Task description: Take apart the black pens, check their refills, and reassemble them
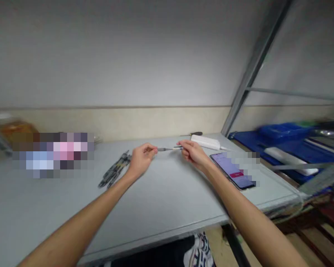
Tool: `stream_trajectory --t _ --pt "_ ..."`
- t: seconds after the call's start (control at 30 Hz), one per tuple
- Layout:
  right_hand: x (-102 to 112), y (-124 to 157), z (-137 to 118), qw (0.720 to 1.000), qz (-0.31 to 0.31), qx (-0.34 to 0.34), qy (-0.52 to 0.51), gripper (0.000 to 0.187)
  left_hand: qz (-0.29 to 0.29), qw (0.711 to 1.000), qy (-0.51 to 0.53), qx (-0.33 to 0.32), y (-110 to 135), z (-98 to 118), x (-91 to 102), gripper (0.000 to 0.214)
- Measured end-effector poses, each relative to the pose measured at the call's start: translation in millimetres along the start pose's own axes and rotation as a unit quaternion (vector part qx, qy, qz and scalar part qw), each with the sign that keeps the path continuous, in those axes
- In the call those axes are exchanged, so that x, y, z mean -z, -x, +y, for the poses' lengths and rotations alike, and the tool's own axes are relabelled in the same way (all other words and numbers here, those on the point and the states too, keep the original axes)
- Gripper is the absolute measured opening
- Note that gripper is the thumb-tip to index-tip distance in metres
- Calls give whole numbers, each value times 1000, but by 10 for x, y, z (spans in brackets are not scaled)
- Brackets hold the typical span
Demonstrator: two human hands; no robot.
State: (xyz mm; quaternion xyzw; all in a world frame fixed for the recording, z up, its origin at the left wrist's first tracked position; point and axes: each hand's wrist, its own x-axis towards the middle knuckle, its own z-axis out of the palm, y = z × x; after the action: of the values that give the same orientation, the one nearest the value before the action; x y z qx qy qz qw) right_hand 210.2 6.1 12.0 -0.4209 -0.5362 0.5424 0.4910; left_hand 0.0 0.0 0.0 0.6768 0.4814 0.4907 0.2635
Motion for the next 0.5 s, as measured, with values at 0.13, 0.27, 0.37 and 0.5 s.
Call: stream_trajectory --t 0.13,0.27,0.37,0.5 --pt "-64 -1 7 991 5 94 96 32 -64 996 51 21 -39 -148 -10 28" --pt "-54 -15 59 965 -9 152 214 30 -163 986 7 20 -55 -196 14 36" --pt "-40 1 70 929 -6 190 319 28 -179 982 -51 20 -61 -194 46 38" --pt "-63 44 28 896 -13 209 392 29 -164 980 -110 2 -70 -163 84 35"
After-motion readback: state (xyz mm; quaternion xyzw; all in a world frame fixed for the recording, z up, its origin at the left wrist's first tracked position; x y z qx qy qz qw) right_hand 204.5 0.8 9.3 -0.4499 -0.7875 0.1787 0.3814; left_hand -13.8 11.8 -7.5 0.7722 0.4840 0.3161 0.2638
